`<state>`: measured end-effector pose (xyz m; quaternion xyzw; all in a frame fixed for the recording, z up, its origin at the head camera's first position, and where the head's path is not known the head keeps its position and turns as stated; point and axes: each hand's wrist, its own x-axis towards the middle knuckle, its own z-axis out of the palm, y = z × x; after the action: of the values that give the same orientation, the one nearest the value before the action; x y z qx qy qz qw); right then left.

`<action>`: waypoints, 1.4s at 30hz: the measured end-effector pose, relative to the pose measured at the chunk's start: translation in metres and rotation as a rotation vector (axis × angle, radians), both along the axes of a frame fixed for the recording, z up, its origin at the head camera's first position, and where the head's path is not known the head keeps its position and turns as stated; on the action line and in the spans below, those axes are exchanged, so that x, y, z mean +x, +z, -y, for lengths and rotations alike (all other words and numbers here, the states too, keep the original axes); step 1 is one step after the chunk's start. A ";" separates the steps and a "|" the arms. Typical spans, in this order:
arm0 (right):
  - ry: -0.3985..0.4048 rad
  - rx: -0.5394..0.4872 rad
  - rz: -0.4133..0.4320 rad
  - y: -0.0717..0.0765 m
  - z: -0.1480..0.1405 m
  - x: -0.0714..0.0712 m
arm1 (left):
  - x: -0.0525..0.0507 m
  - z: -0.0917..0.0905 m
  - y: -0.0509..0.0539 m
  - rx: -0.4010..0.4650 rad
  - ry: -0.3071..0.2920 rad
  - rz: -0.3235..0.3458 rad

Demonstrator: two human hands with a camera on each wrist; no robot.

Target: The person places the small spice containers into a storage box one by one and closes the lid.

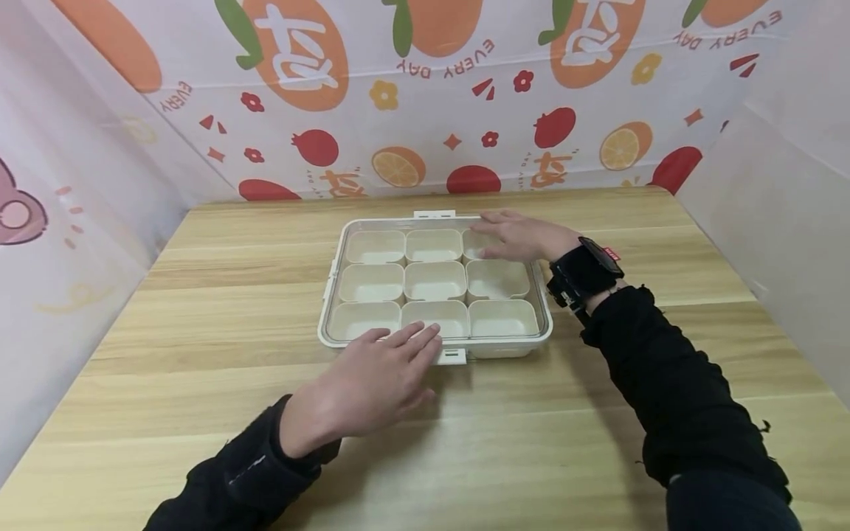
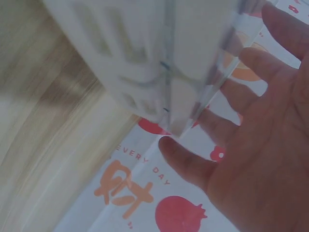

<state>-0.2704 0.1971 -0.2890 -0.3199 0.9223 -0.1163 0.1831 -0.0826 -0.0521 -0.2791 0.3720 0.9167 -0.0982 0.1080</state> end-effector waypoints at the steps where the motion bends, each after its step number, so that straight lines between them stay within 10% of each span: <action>1: -0.001 0.006 -0.003 0.001 0.001 0.001 | -0.001 0.002 0.001 0.006 0.011 0.011; 17: -0.038 0.123 -0.251 -0.001 -0.013 0.069 | -0.038 0.050 0.017 0.115 0.219 0.115; 30: 0.064 -0.006 -0.514 -0.008 0.010 0.138 | -0.082 0.065 -0.019 0.176 0.412 0.048; 42: 0.044 -0.016 -0.534 -0.006 0.018 0.142 | -0.088 0.071 -0.024 0.207 0.418 0.072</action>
<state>-0.1289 0.1788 -0.2948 -0.3605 0.9299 -0.0309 -0.0670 -0.1710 -0.1230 -0.3029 0.1863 0.9745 0.0342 0.1200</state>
